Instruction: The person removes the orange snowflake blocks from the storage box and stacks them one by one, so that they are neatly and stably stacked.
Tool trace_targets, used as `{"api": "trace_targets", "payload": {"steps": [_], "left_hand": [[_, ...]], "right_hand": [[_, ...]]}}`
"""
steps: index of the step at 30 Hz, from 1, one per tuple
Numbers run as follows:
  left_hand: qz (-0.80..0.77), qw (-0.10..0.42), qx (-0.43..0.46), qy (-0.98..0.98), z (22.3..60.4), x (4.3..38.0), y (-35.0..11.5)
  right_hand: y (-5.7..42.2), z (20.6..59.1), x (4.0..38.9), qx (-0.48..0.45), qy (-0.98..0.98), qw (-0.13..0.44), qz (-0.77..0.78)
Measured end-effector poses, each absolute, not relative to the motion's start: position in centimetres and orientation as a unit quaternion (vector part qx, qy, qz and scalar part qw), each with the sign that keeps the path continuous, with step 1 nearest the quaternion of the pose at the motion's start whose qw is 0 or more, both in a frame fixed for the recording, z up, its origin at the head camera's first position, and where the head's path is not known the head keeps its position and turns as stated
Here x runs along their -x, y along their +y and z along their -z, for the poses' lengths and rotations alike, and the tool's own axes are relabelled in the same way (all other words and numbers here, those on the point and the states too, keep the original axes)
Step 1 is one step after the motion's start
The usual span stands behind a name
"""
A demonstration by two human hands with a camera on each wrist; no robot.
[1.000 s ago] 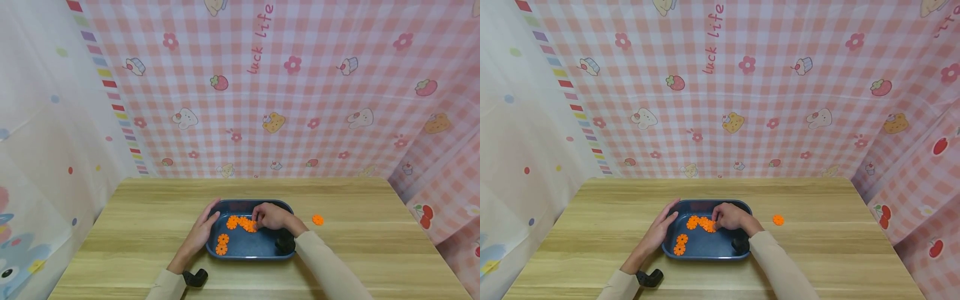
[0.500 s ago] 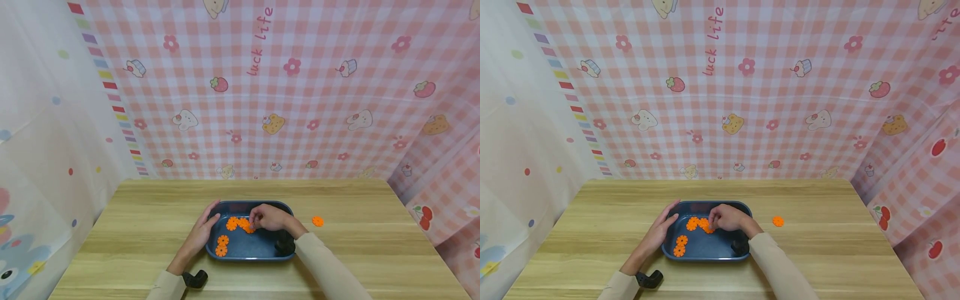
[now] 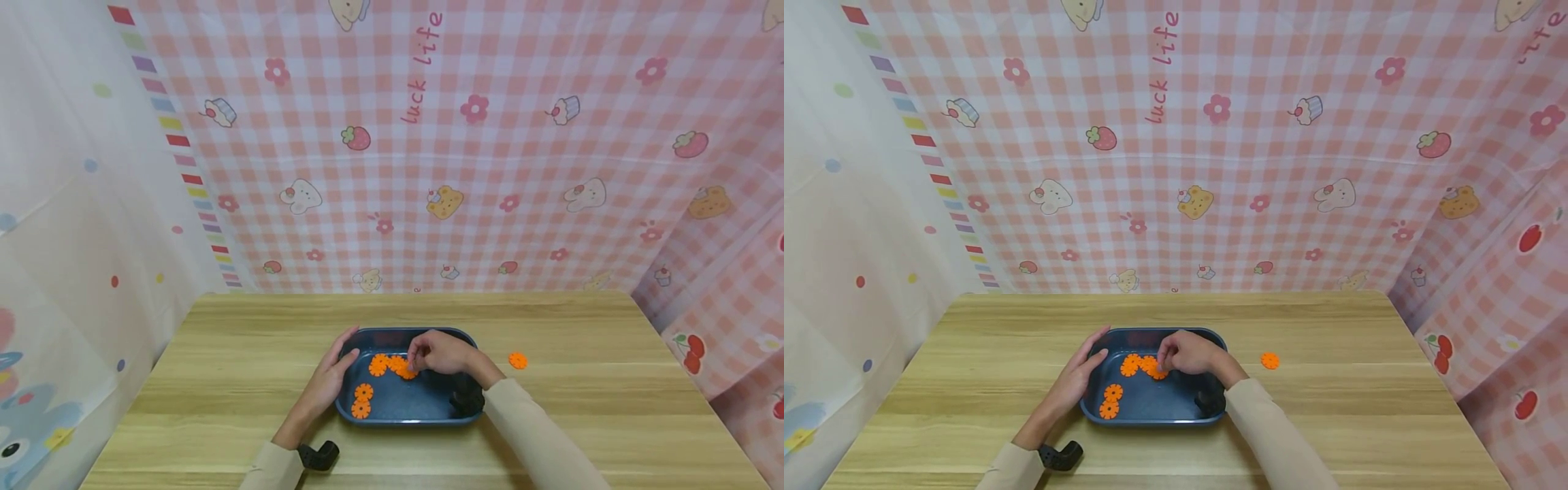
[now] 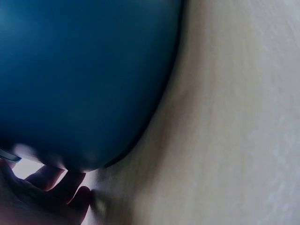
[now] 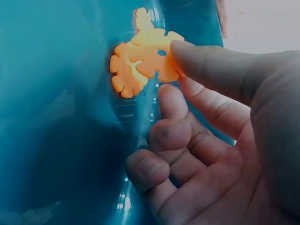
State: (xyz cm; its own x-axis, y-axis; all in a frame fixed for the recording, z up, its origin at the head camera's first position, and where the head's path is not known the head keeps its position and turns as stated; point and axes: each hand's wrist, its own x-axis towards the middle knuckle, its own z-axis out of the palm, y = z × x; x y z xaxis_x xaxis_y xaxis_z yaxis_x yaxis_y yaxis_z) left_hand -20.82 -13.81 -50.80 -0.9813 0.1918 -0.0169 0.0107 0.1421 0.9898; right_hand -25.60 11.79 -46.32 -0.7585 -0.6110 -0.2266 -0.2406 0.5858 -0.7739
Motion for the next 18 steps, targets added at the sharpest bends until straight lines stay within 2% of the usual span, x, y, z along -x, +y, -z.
{"api": "trace_targets", "payload": {"steps": [9, 18], "left_hand": [[-0.647, 0.068, -0.061, 0.757, 50.8, 20.9, -13.7], [-0.645, 0.069, -0.049, 0.760, 50.8, 20.9, -13.6]], "right_hand": [[11.9, 45.3, 25.2, 0.257, 0.855, 0.222, 0.391], [13.0, 44.1, 24.8, 0.248, 0.818, 0.233, 0.464]]}}
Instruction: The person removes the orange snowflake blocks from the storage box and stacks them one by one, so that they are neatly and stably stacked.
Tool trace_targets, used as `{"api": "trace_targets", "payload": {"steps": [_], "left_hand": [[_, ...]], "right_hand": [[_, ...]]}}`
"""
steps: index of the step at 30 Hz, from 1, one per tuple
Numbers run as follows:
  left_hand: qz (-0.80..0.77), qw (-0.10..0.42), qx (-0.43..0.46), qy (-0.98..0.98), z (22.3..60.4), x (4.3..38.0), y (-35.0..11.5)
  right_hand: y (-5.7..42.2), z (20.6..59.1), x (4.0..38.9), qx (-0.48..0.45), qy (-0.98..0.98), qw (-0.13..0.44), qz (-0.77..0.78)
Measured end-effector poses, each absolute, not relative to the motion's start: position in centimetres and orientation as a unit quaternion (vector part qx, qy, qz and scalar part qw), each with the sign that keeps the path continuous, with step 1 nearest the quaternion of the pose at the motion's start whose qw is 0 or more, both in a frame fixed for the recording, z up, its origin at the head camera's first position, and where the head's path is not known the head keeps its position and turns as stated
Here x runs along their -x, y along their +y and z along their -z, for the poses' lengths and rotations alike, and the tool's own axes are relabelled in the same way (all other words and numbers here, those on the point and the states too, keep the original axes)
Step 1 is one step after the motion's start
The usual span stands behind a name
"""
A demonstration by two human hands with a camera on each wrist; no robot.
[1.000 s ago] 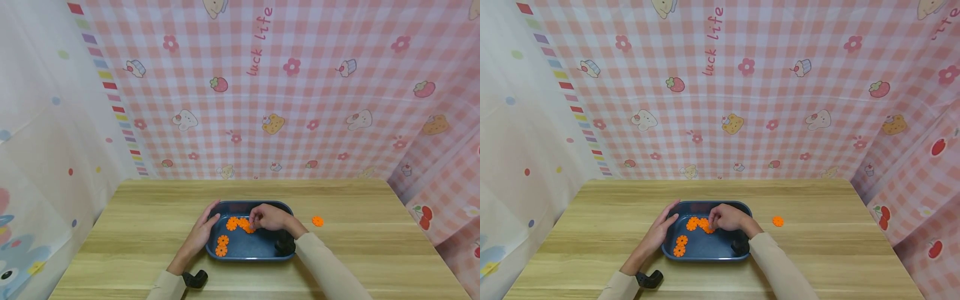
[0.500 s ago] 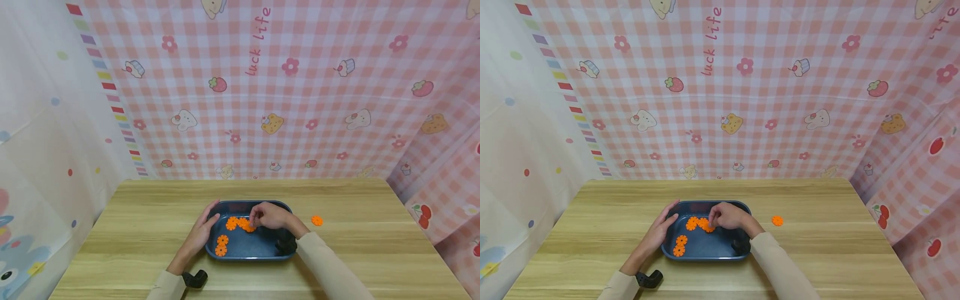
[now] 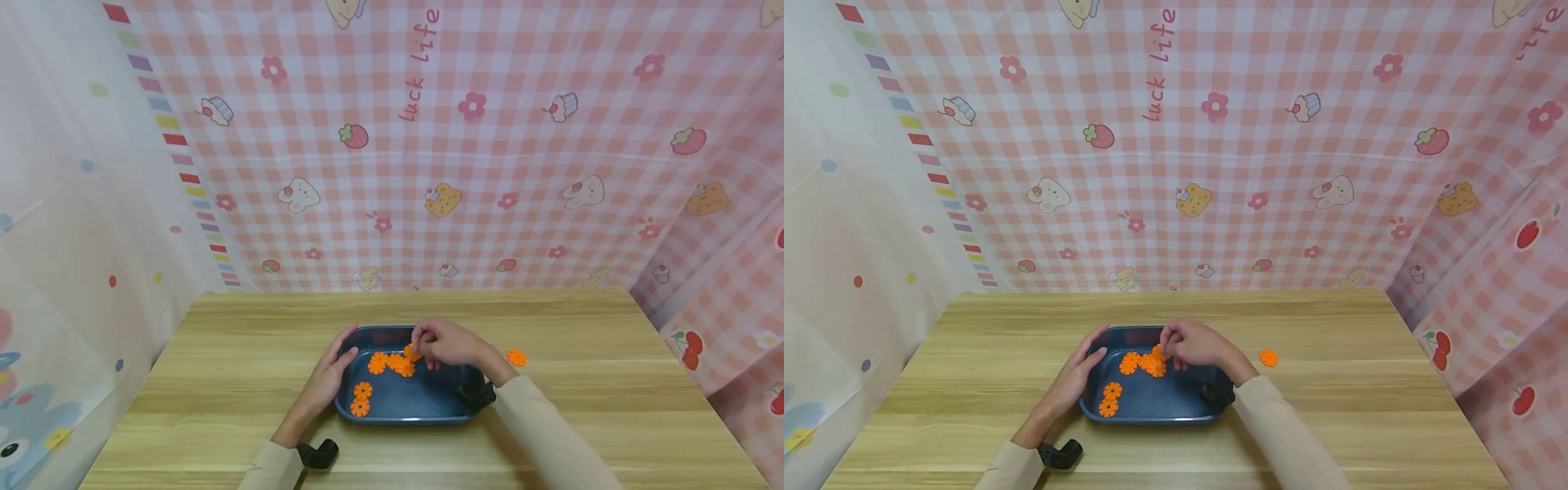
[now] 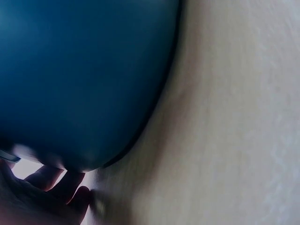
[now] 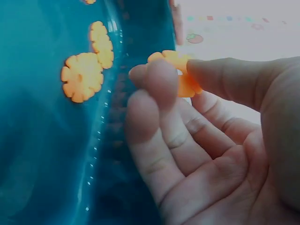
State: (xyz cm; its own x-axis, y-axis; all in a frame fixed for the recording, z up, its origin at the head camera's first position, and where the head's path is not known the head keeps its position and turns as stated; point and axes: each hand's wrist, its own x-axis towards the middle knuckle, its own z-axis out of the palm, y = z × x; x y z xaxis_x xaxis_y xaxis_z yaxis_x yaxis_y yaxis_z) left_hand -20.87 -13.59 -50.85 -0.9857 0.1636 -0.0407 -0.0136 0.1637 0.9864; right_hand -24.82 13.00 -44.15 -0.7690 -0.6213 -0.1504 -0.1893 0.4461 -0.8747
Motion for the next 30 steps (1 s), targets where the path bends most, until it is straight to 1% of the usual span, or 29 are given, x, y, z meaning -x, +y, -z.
{"api": "trace_targets", "payload": {"steps": [9, 13, 22, 30], "left_hand": [[-0.642, 0.067, -0.055, 0.762, 50.9, 20.8, -13.7], [-0.641, 0.066, -0.055, 0.763, 50.8, 20.8, -13.7], [-0.644, 0.069, -0.053, 0.760, 50.7, 20.7, -13.6], [-0.643, 0.070, -0.052, 0.761, 50.7, 20.7, -13.6]], "right_hand": [[14.8, 43.4, 24.9, 0.242, 0.811, 0.203, 0.493], [15.8, 43.1, 24.9, 0.226, 0.814, 0.189, 0.502], [18.8, 43.0, 24.9, 0.197, 0.809, 0.175, 0.526], [21.8, 43.2, 24.2, 0.166, 0.798, 0.171, 0.554]]}}
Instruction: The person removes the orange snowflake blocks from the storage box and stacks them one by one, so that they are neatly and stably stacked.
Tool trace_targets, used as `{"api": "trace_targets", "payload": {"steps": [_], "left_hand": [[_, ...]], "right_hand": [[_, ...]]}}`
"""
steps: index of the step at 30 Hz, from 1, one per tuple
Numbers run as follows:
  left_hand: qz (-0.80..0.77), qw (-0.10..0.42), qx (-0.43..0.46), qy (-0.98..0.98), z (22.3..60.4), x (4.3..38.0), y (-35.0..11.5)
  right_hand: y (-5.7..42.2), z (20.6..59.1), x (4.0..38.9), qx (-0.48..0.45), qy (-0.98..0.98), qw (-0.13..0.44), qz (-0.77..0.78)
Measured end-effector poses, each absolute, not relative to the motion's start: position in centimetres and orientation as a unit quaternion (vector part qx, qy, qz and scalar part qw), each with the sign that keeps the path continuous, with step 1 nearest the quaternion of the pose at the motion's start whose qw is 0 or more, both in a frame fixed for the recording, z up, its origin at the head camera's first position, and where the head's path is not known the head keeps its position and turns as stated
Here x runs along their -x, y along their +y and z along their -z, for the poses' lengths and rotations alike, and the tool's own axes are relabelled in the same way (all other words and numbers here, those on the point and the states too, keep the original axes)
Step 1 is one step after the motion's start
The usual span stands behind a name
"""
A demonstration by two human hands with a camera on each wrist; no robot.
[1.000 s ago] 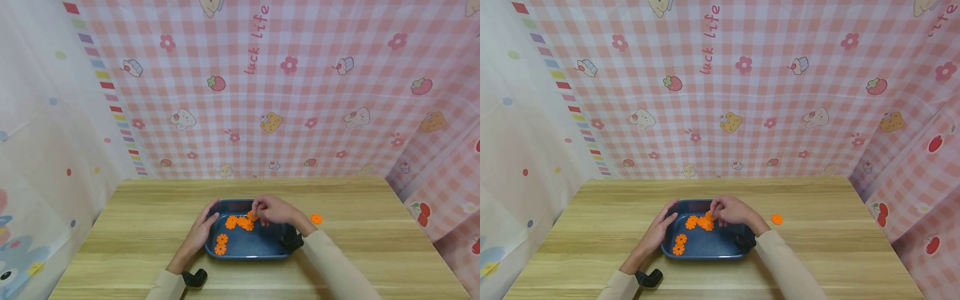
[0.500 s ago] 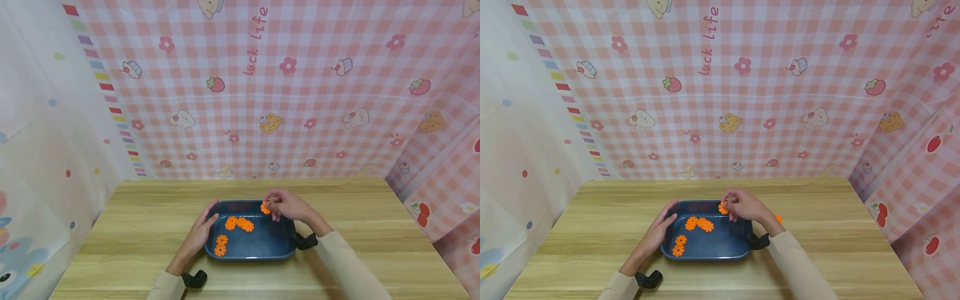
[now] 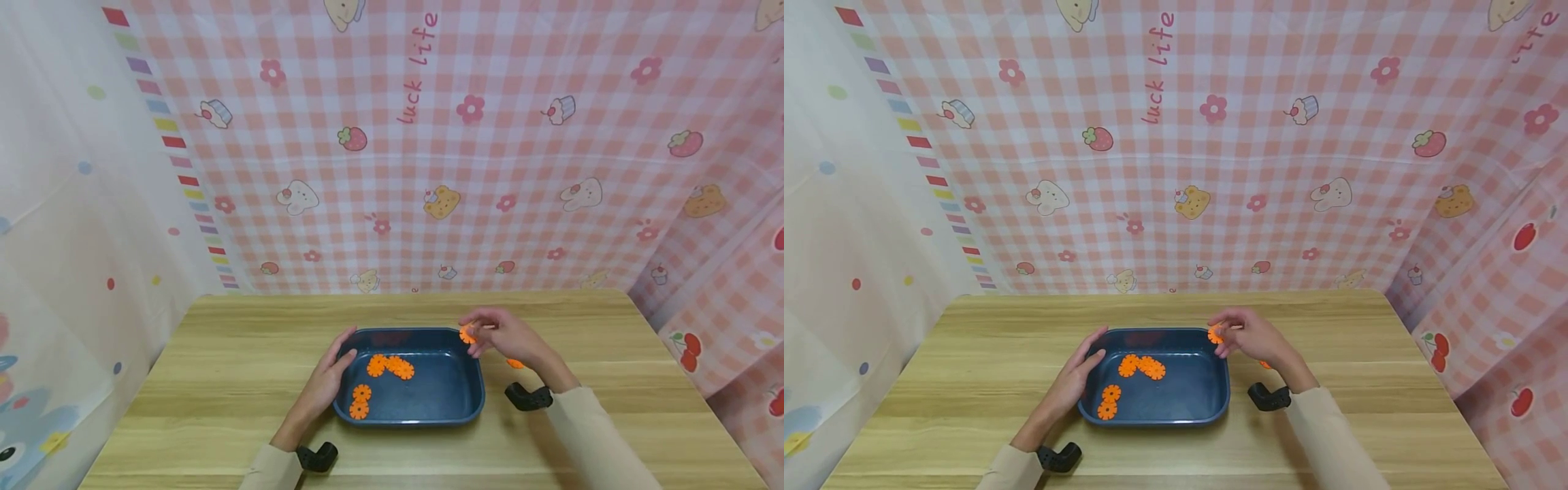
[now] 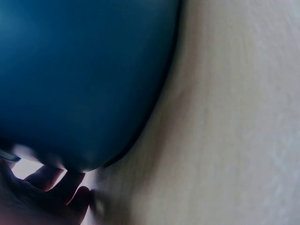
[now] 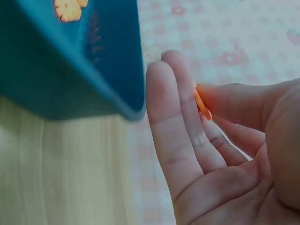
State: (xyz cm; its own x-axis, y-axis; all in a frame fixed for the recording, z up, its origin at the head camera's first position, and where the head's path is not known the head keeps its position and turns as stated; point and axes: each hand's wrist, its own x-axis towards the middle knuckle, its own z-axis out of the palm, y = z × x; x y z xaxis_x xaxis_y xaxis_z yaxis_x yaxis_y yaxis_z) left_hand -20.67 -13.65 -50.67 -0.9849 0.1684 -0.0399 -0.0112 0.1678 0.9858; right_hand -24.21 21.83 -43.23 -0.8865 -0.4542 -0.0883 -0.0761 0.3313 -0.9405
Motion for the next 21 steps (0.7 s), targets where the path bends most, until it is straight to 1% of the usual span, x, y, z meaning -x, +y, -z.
{"api": "trace_targets", "payload": {"steps": [11, 21], "left_hand": [[-0.641, 0.069, -0.052, 0.763, 50.6, 20.7, -13.7], [-0.640, 0.068, -0.050, 0.763, 50.7, 20.7, -13.7]], "right_hand": [[25.8, 44.3, 23.2, 0.132, 0.797, 0.160, 0.568], [28.6, 45.5, 22.6, 0.128, 0.809, 0.154, 0.553]]}}
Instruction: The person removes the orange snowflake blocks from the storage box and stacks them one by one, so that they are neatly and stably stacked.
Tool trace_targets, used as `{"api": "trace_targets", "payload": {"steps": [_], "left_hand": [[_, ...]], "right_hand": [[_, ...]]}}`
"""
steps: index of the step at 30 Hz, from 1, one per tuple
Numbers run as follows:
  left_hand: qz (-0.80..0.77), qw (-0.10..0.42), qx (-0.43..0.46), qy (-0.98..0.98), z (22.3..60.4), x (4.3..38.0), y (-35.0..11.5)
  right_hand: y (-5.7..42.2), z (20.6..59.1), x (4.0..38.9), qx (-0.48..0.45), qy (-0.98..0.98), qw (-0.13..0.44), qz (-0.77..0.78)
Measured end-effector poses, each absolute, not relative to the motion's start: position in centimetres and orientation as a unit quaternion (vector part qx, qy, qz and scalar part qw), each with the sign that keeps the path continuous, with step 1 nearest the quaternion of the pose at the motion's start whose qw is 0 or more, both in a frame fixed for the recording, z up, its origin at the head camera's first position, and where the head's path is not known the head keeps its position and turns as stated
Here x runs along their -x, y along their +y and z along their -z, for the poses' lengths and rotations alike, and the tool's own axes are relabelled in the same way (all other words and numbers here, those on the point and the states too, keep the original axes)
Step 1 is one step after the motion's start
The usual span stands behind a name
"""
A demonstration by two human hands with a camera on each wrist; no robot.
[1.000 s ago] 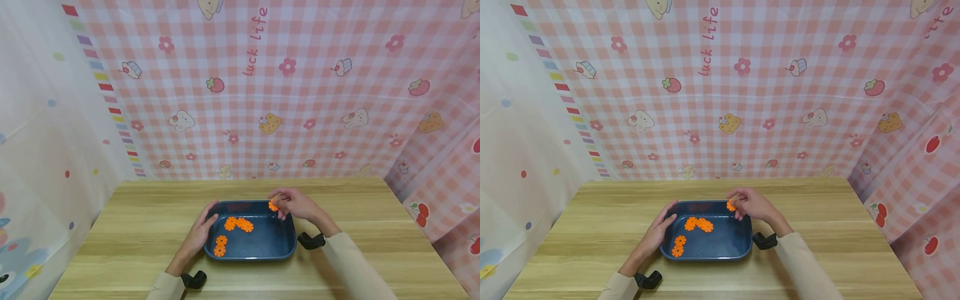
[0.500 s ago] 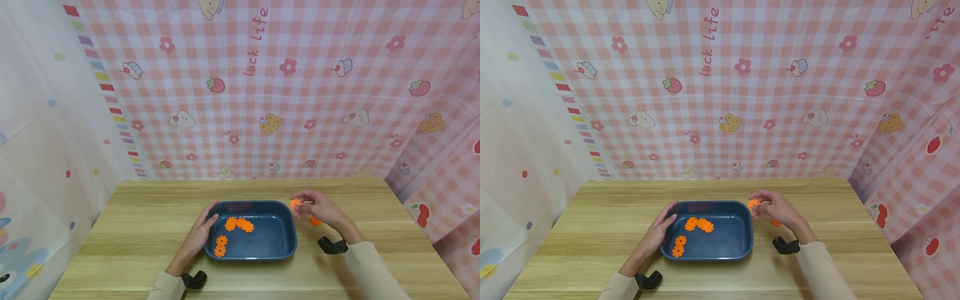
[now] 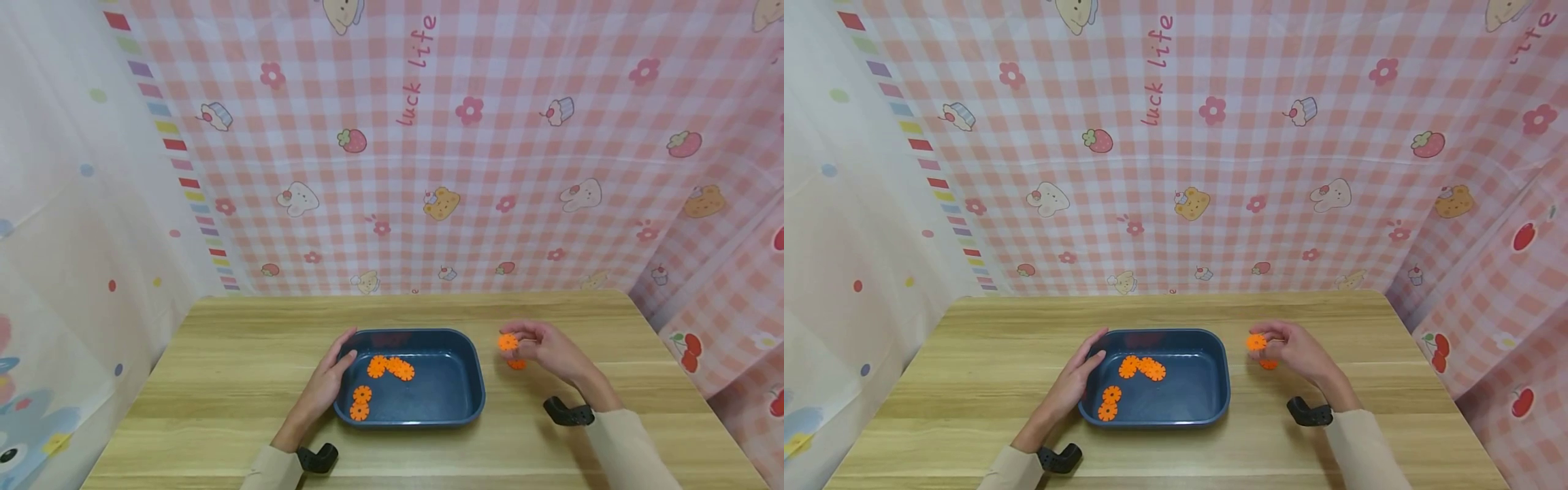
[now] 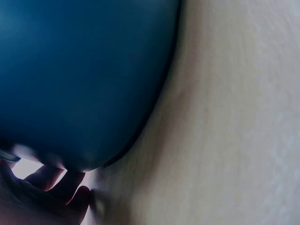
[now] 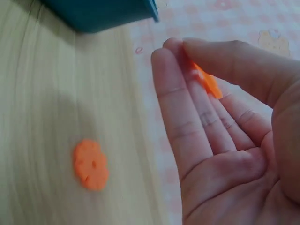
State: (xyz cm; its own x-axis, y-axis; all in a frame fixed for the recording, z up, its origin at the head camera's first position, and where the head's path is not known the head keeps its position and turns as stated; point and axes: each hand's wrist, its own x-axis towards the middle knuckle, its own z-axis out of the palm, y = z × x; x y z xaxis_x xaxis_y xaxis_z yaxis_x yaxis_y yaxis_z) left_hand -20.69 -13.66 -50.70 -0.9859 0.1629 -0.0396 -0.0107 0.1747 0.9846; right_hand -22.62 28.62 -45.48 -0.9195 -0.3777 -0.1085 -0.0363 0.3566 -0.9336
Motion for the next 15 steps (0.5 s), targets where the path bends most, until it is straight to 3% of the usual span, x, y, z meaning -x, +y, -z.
{"api": "trace_targets", "payload": {"steps": [15], "left_hand": [[-0.640, 0.066, -0.053, 0.764, 50.8, 20.7, -13.6]], "right_hand": [[30.8, 47.7, 22.1, 0.096, 0.847, 0.082, 0.517]]}}
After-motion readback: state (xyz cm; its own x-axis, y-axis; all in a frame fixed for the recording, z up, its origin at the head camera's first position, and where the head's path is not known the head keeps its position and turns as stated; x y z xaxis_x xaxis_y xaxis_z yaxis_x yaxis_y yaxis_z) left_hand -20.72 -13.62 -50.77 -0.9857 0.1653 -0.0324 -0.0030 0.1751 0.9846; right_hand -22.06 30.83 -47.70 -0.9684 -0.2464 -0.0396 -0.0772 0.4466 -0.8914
